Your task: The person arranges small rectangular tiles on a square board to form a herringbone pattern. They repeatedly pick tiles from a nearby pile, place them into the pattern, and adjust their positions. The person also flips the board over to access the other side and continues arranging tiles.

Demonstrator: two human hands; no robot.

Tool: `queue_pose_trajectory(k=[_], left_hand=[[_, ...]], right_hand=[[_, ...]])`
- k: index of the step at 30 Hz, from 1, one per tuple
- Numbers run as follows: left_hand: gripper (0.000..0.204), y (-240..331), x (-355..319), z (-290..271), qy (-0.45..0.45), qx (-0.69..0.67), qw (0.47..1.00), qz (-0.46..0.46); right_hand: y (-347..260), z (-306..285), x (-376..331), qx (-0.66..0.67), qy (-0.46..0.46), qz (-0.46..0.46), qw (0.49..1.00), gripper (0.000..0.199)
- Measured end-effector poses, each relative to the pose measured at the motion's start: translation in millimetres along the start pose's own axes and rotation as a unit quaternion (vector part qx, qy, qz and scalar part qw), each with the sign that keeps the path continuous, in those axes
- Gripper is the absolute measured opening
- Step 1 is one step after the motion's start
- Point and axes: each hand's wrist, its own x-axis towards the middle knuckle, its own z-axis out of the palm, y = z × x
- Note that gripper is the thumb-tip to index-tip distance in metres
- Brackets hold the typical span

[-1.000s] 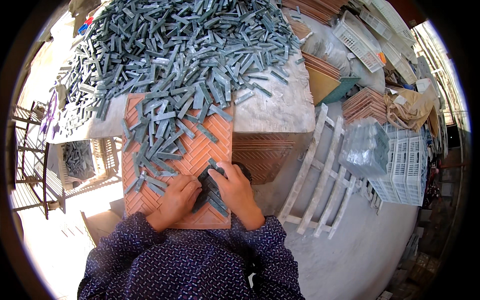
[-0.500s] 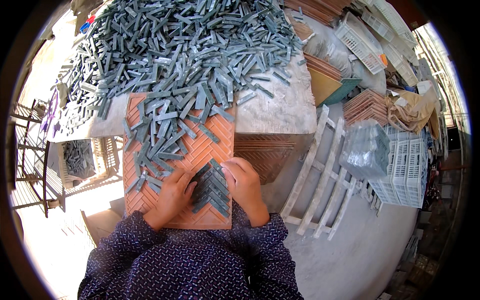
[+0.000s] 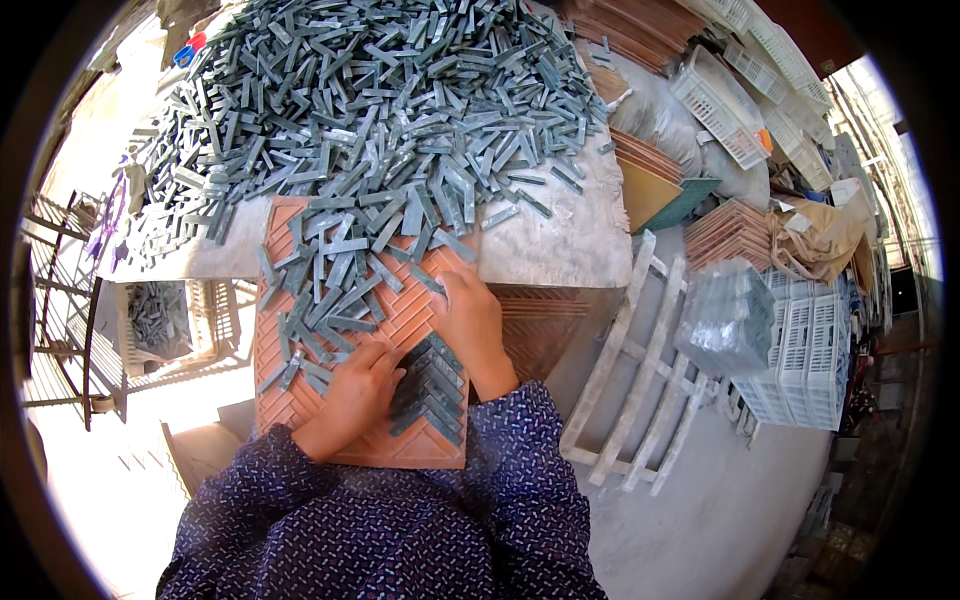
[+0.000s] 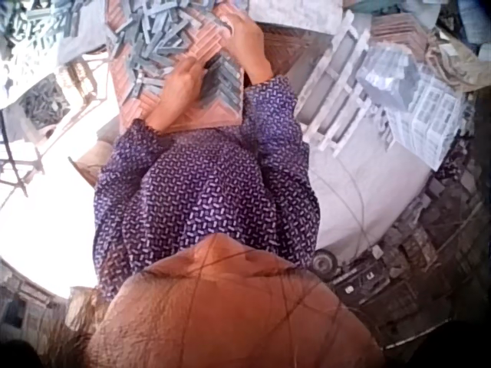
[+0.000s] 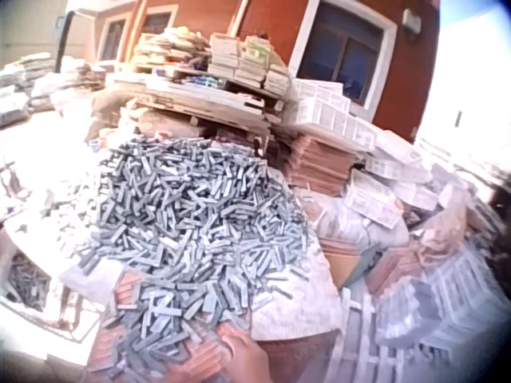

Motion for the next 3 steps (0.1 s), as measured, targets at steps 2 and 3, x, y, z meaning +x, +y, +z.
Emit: queue_pose_trajectory(k=[2,3], left_hand=[[0.029,0.3,0.8,-6.6,0.000,-0.010,1.000,-0.016],[0.030,-1.1,0.2,-10.4,0.000,-0.015,1.000,-0.024]], right_hand=[[3.0,-5.2,-7.4,0.000,-0.024,0.026,0.999,0.030],[4.3,-9.7,-15.7,0.000,-0.037,0.040,0.999,0.032]])
